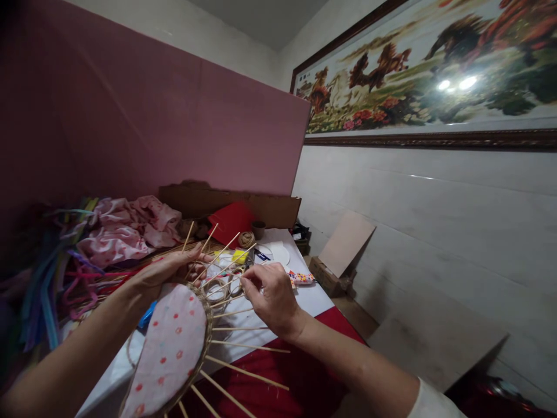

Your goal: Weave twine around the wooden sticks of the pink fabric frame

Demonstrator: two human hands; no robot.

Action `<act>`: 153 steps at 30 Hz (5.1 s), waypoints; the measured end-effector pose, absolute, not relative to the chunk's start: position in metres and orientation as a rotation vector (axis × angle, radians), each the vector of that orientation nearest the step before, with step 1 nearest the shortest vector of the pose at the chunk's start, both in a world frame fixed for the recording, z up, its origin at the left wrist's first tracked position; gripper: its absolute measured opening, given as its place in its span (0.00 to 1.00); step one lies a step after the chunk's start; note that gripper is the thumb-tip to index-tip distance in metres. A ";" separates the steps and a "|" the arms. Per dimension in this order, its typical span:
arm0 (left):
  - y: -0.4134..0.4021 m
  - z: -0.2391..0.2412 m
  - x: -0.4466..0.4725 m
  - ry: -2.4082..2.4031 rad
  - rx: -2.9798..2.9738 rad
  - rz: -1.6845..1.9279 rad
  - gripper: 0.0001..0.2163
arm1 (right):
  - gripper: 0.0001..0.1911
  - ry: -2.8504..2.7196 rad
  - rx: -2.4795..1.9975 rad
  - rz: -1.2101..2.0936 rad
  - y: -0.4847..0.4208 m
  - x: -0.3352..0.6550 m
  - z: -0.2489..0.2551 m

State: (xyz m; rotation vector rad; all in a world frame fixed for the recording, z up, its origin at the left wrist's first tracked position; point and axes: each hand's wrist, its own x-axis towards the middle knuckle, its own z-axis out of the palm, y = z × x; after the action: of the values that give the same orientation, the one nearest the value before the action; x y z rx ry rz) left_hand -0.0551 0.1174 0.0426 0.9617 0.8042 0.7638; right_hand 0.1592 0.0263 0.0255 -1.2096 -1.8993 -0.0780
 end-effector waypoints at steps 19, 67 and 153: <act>0.118 0.040 -0.057 0.745 1.007 0.750 0.15 | 0.08 -1.964 -1.126 -0.184 0.023 0.153 0.018; 0.116 0.043 -0.053 0.719 1.009 0.769 0.18 | 0.09 -2.071 -1.254 -0.354 0.024 0.148 0.028; 0.111 0.046 -0.053 0.725 0.950 0.804 0.14 | 0.08 -2.108 -1.443 -0.362 0.028 0.148 0.033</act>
State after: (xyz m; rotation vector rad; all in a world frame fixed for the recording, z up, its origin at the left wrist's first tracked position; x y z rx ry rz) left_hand -0.0528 0.1108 0.0455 0.9504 0.7247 0.8043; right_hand 0.1479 0.0277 0.0330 -1.4425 -2.1079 -0.3621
